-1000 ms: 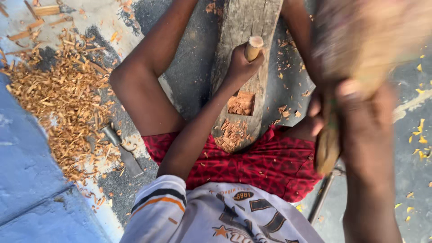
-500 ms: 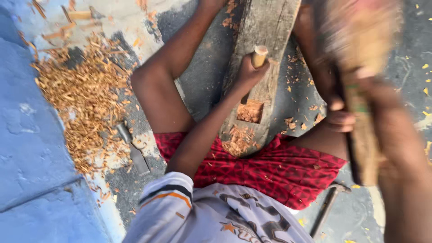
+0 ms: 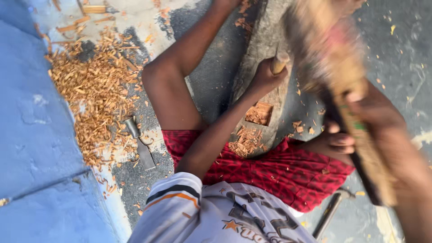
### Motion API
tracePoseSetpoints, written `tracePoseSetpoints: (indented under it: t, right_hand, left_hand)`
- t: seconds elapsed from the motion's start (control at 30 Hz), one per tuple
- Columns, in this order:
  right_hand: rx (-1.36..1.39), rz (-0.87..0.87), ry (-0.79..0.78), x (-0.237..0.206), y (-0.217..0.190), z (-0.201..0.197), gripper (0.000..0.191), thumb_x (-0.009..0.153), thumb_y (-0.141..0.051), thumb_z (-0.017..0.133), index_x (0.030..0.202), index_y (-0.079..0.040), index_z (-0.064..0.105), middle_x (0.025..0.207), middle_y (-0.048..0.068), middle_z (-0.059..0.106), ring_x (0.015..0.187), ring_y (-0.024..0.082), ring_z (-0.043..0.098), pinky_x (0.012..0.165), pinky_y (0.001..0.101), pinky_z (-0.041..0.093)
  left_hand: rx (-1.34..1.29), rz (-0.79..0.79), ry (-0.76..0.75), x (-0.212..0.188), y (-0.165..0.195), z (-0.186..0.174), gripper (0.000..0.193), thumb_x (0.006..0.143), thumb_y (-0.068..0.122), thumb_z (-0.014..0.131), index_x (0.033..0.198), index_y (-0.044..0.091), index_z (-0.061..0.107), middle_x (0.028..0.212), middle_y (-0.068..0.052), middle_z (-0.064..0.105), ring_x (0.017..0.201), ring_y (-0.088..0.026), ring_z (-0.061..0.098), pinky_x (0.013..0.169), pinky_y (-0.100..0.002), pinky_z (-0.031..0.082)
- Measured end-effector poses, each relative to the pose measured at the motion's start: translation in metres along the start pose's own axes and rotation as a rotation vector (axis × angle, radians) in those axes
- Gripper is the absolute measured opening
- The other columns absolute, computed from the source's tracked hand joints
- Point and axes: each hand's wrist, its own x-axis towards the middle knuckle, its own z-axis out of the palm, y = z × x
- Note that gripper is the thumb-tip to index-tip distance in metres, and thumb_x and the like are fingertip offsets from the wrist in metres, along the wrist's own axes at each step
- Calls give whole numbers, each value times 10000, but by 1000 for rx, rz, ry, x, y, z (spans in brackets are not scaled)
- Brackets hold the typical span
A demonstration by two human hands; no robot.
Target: The person sits on the ground and uses a wooden mallet to strike a chisel, carving a rectangular recess into a large log. They repeatedly chip away wood, creating a pile of shavings, and occasionally clear the debris from the work area with their hands.
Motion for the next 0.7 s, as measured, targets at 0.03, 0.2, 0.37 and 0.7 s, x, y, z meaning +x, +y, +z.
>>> tracePoseSetpoints:
  t: [0.03, 0.2, 0.37, 0.7]
  right_hand:
    - [27, -120, -51, -9, -8, -3, 266, 1077, -297, 581, 1220, -84, 509, 807, 88, 525, 555, 137, 447, 481, 319, 450]
    - [-119, -573, -19, 18, -38, 13, 289, 1083, -323, 593, 1172, -60, 510, 772, 73, 523, 553, 150, 465, 486, 317, 452]
    - [-3, -32, -316, 63, 29, 30, 328, 1088, -349, 604, 1124, -37, 511, 737, 58, 522, 552, 163, 483, 490, 314, 455]
    - [127, -342, -71, -1, -19, -27, 402, 1141, -397, 592, 1080, -9, 508, 737, 66, 547, 583, 181, 520, 528, 313, 468]
  left_hand:
    - [-2, -25, 12, 1, 0, 3, 62, 844, 92, 707, 843, 49, 663, 711, -40, 678, 650, -109, 644, 615, -327, 525]
    - [-26, -52, 8, -2, 5, 4, 79, 857, 104, 684, 882, 33, 659, 725, -54, 667, 659, -117, 631, 612, -327, 520]
    - [-66, -211, -35, -5, 2, 4, 180, 862, 161, 728, 991, 42, 688, 807, -46, 722, 714, -113, 676, 635, -308, 561]
    - [-89, -180, -21, 0, -10, 14, 171, 834, 117, 723, 966, 11, 699, 796, -74, 711, 687, -123, 649, 633, -306, 537]
